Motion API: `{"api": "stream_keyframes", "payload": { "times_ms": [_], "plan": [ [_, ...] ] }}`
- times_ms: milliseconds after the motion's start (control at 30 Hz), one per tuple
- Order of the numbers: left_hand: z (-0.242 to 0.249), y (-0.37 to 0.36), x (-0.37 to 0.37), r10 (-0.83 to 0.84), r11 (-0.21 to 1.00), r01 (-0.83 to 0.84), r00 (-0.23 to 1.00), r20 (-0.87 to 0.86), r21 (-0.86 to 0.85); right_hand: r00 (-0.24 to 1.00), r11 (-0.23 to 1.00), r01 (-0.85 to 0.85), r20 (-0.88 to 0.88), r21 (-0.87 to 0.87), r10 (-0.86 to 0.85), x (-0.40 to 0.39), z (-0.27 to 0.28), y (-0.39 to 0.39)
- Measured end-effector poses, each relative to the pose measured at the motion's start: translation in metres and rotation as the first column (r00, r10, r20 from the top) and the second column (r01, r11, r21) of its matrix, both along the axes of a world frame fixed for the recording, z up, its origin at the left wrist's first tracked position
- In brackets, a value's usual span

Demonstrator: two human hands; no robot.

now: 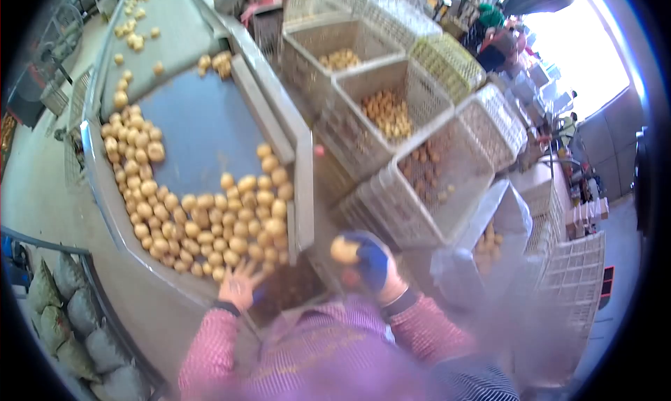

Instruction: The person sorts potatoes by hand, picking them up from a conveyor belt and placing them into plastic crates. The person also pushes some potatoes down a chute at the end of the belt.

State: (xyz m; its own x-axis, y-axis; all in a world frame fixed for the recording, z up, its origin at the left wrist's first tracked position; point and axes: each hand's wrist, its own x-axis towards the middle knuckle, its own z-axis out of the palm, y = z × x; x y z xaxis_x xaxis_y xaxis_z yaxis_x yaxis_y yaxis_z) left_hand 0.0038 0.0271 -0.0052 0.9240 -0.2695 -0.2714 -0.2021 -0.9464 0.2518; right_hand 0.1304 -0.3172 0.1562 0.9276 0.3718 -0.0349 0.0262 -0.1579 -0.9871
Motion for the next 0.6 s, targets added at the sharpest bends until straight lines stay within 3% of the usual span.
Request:
{"api": "stream_keyframes", "payload": {
  "times_ms": [33,67,100,133,167,200,233,267,300,333,367,400,433,467,500,533,567,600],
  "plan": [
    [0.006,0.001,0.002,-0.013,1.0,0.013,1.0,-0.01,0.018,0.968,0.96,0.025,0.247,-0.278,0.046,-0.001,-0.025,-0.005],
    [0.006,0.0,0.001,-0.007,1.0,0.007,1.0,-0.006,0.023,0.99,0.853,-0.049,0.089,-0.519,0.112,0.0,-0.038,-0.008],
    [0.01,0.0,0.003,-0.016,0.999,0.016,1.0,-0.018,0.043,0.99,0.838,-0.119,-0.003,-0.532,0.138,-0.004,-0.092,-0.032],
    [0.006,0.002,0.005,-0.024,0.998,0.025,1.0,-0.014,0.056,0.954,0.711,-0.242,-0.03,-0.66,0.297,0.015,-0.068,-0.028],
    [0.001,0.003,0.002,-0.031,0.997,0.033,0.999,-0.028,0.066,0.94,0.687,-0.269,-0.027,-0.675,0.341,0.031,-0.066,-0.025],
    [0.006,0.001,0.001,0.009,1.0,-0.009,0.999,-0.05,-0.003,0.949,0.71,-0.212,0.031,-0.671,0.313,0.062,-0.065,-0.025],
    [0.006,0.002,0.001,-0.032,0.999,0.03,0.998,0.051,0.04,0.954,0.728,-0.122,0.124,-0.675,0.274,0.103,-0.054,-0.017],
    [0.002,0.001,-0.002,0.003,1.0,-0.003,1.0,0.001,-0.007,0.945,0.745,-0.019,0.23,-0.667,0.23,0.152,-0.043,-0.008],
    [0.007,-0.001,-0.002,0.034,0.999,-0.035,0.999,-0.036,-0.028,0.948,0.796,0.052,0.28,-0.603,0.15,0.2,-0.019,0.007],
    [0.026,-0.007,0.002,0.047,0.999,-0.045,0.996,-0.07,0.027,0.958,0.906,0.095,0.285,-0.413,0.029,0.251,-0.004,0.023],
    [0.024,-0.008,0.001,0.055,0.998,-0.052,0.994,-0.093,0.038,0.992,0.989,0.126,0.012,0.08,-0.127,0.285,0.018,0.049],
    [0.019,-0.01,0.0,0.062,0.997,-0.058,0.994,-0.088,0.045,0.978,0.904,0.193,-0.15,0.381,-0.145,0.305,0.037,0.079],
    [0.016,-0.013,-0.001,0.078,0.996,-0.073,0.991,-0.112,0.052,0.967,0.838,0.225,-0.221,0.497,-0.129,0.306,0.053,0.111],
    [0.005,-0.015,-0.005,0.086,0.996,-0.082,0.993,-0.083,0.043,0.997,0.926,-0.069,0.01,0.37,0.07,0.307,0.047,0.129],
    [-0.002,-0.019,-0.009,0.091,0.996,-0.089,0.995,-0.052,0.031,0.989,0.972,-0.128,-0.048,0.196,0.14,0.263,0.074,0.168],
    [-0.002,-0.024,-0.011,0.107,0.994,-0.105,0.992,-0.071,0.031,0.963,0.969,-0.153,-0.19,0.195,0.191,0.24,0.059,0.188],
    [-0.001,-0.028,-0.011,0.121,0.992,-0.119,0.989,-0.086,0.03,0.901,0.91,-0.342,0.193,-0.235,0.388,0.22,0.023,0.194],
    [0.013,-0.032,-0.01,0.149,0.988,-0.153,0.981,-0.125,-0.021,0.65,0.789,-0.197,0.525,-0.582,0.549,0.199,-0.013,0.2]
  ]
}}
